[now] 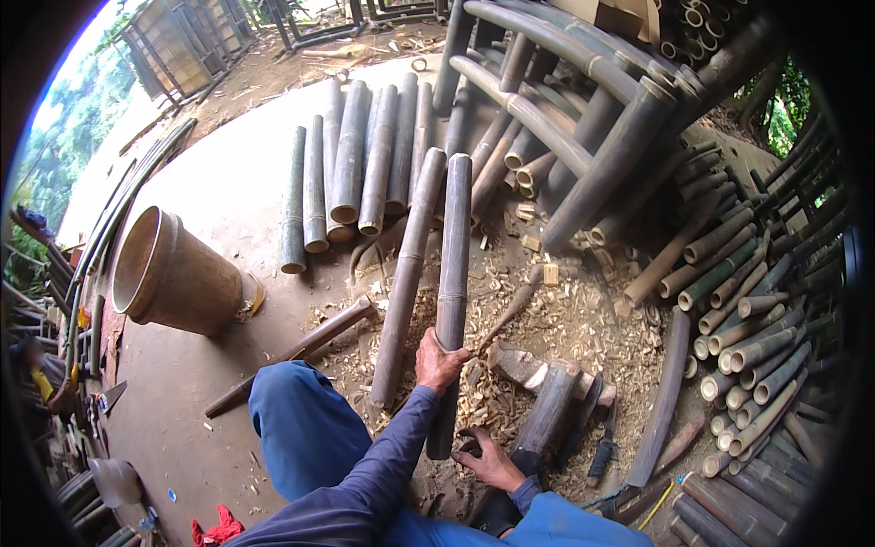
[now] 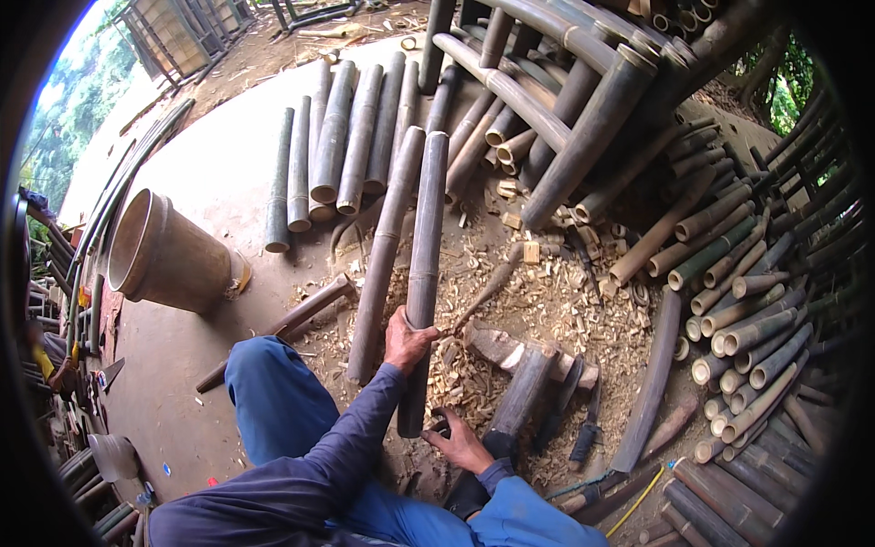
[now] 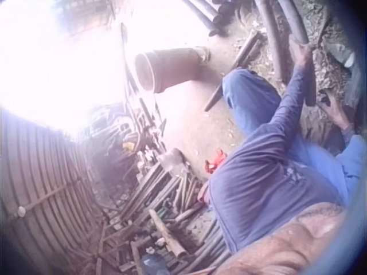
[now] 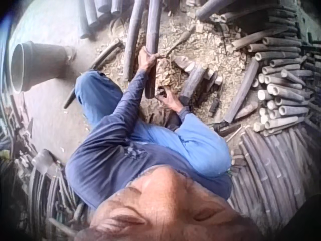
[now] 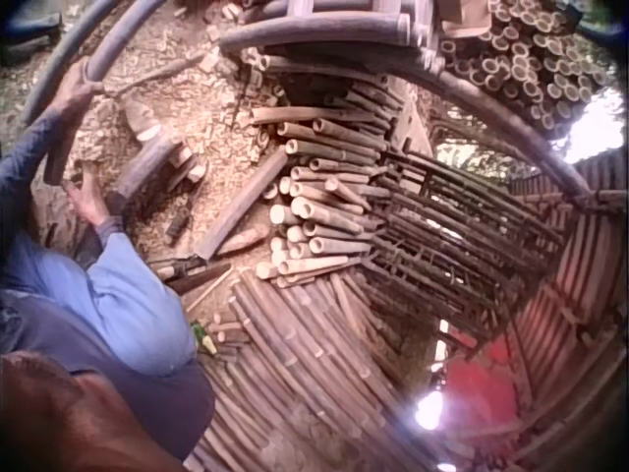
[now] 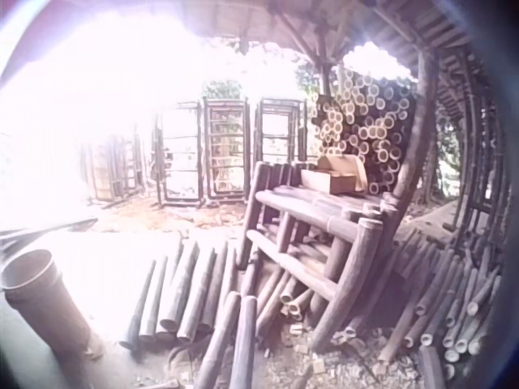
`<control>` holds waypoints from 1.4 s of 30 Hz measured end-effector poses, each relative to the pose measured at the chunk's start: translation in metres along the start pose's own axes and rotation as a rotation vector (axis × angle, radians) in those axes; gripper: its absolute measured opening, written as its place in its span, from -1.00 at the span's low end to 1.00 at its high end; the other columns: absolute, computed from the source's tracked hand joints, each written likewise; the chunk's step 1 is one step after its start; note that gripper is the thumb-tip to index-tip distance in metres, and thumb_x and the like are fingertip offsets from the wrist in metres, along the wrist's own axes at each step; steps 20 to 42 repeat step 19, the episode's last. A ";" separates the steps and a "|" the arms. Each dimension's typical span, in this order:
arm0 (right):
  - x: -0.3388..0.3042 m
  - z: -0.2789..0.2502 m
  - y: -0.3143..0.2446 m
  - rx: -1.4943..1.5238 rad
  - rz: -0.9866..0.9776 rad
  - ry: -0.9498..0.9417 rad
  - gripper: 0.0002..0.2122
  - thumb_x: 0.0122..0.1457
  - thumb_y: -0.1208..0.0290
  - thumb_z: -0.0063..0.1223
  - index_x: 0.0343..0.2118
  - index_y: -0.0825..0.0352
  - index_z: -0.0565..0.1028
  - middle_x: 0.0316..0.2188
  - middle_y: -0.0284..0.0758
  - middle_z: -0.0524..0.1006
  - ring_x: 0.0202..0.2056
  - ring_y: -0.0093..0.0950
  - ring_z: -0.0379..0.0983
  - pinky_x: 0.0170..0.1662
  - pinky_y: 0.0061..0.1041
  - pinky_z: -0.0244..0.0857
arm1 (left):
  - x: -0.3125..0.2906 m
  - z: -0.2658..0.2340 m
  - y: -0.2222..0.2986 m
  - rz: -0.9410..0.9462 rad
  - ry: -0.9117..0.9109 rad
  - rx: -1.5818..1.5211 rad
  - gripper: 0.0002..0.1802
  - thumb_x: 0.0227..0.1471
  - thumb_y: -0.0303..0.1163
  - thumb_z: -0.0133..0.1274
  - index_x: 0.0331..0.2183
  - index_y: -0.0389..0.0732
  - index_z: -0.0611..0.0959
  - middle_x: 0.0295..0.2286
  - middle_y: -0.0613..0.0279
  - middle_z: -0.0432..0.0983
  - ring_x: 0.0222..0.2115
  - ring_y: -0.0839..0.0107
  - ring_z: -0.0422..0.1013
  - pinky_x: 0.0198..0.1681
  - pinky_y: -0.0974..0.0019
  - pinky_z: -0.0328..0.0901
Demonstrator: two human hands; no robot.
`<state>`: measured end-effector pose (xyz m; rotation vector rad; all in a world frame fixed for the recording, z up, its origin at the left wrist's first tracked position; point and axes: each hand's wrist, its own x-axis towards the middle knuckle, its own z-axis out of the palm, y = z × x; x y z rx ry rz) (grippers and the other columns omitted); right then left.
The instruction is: The person cuts a bamboo pole into smaller sections using a hand saw and a knife. They place the cut pieces aside and continue processing additional bamboo poles.
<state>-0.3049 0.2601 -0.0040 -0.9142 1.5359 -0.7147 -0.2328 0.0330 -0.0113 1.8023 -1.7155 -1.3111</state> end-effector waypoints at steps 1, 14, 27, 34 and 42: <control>-0.003 -0.002 -0.001 -0.006 -0.026 0.023 -0.42 0.19 0.15 0.28 0.15 0.44 0.39 -0.18 -0.10 0.60 -0.15 -0.32 0.56 -0.04 -0.35 0.40 | 0.004 -0.007 0.009 -0.010 0.021 0.050 -0.24 -0.37 -0.14 0.39 -0.10 -0.27 0.48 -0.22 -0.16 0.58 -0.13 -0.06 0.55 -0.04 0.02 0.41; 0.001 -0.006 0.021 0.013 0.040 0.013 -0.47 0.25 0.18 0.18 0.17 0.42 0.38 -0.20 -0.11 0.59 -0.22 -0.36 0.58 -0.12 -0.32 0.45 | 0.116 -0.082 -0.011 0.203 0.531 0.488 -0.12 -0.32 -0.32 0.31 0.13 -0.19 0.41 0.05 -0.06 0.34 0.14 -0.01 0.27 0.20 -0.04 0.21; 0.006 -0.002 0.040 0.021 0.051 0.008 -0.47 0.24 0.13 0.17 0.21 0.26 0.40 -0.08 -0.08 0.61 -0.10 -0.20 0.60 -0.07 -0.29 0.45 | 0.100 -0.073 0.026 0.130 0.508 0.455 0.02 -0.24 -0.29 0.34 0.28 0.03 0.26 0.21 0.06 0.17 0.25 -0.04 0.11 0.33 -0.08 0.01; 0.006 -0.002 0.040 0.021 0.051 0.008 -0.47 0.24 0.13 0.17 0.21 0.26 0.40 -0.08 -0.08 0.61 -0.10 -0.20 0.60 -0.07 -0.29 0.45 | 0.100 -0.073 0.026 0.130 0.508 0.455 0.02 -0.24 -0.29 0.34 0.28 0.03 0.26 0.21 0.06 0.17 0.25 -0.04 0.11 0.33 -0.08 0.01; 0.006 -0.002 0.040 0.021 0.051 0.008 -0.47 0.24 0.13 0.17 0.21 0.26 0.40 -0.08 -0.08 0.61 -0.10 -0.20 0.60 -0.07 -0.29 0.45 | 0.100 -0.073 0.026 0.130 0.508 0.455 0.02 -0.24 -0.29 0.34 0.28 0.03 0.26 0.21 0.06 0.17 0.25 -0.04 0.11 0.33 -0.08 0.01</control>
